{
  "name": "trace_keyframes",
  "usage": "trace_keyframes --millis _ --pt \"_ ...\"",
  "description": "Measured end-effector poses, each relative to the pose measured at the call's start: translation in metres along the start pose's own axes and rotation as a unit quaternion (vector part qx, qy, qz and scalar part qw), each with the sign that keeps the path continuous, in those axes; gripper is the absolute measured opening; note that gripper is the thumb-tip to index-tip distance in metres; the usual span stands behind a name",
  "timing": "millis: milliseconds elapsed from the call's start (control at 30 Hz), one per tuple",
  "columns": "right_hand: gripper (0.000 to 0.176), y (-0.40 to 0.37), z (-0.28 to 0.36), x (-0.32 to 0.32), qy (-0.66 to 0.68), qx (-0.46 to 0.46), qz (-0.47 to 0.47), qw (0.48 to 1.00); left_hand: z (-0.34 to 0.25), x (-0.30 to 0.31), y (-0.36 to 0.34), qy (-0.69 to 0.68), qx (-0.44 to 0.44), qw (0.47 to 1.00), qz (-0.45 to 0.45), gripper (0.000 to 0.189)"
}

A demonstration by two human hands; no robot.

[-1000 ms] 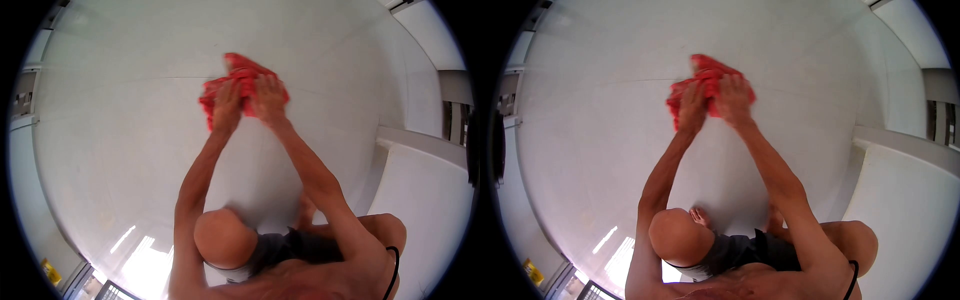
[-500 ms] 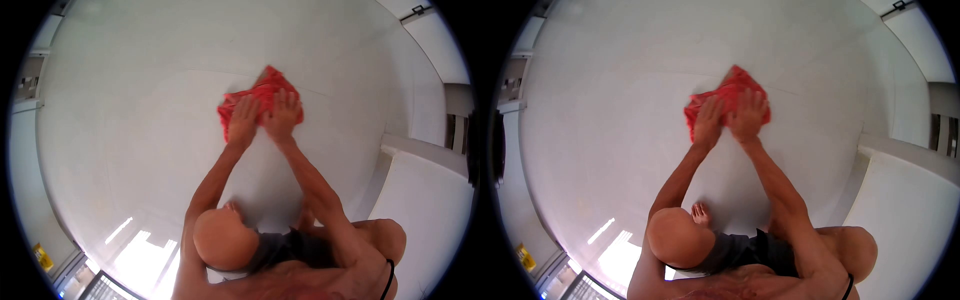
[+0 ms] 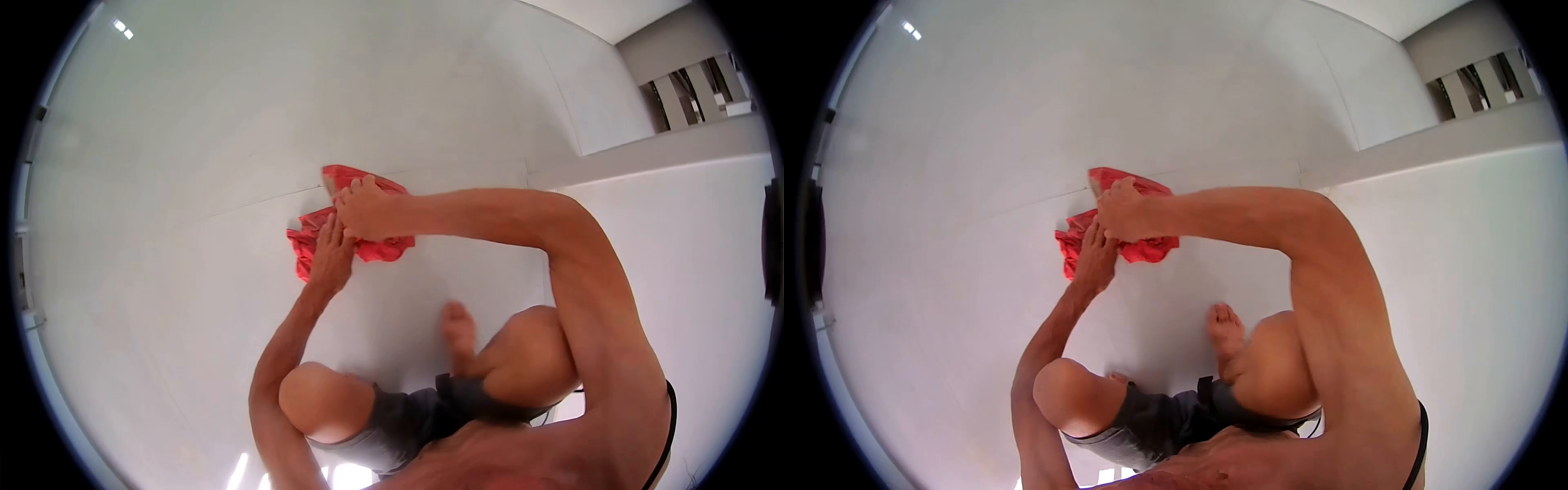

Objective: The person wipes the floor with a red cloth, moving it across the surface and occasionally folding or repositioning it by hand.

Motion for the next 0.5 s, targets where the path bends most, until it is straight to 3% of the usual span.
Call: trace_keyframes --millis 33,100,167,233,400,500 --pt "0.059 -0.021 0.007 0.009 0.03 0.002 0.056 0.998 -0.01 -0.022 0.007 0.045 -0.021 0.997 0.053 0.05" --pt "0.063 -0.068 -0.005 0.001 0.085 -0.043 0.048 0.994 -0.039 -0.026 0.017 0.022 -0.027 0.998 0.056 0.055" --pt "0.069 -0.113 -0.007 0.0 0.135 -0.139 -0.059 0.979 -0.056 -0.002 0.015 0.019 0.013 0.994 0.103 0.068" --pt "0.073 -0.171 -0.011 -0.033 0.168 -0.28 -0.245 0.913 -0.06 0.015 0.014 0.047 -0.006 0.986 0.161 0.074" --pt "0.082 -0.189 -0.011 -0.012 0.188 -0.283 -0.297 0.892 -0.086 0.037 0.041 0.106 -0.057 0.964 0.235 0.075" --pt "0.079 -0.172 -0.003 0.002 0.178 -0.317 -0.302 0.882 -0.094 0.033 0.04 0.093 -0.025 0.979 0.18 0.073"
Point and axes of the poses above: each hand's wrist, its own y-axis towards the middle knuckle, its own x-axis out of the back of the hand, z = x × y, the point moved 10 cm from there along y, towards the middle knuckle, and after that the axes turned 7 degrees about x, right-handed, at the moved point
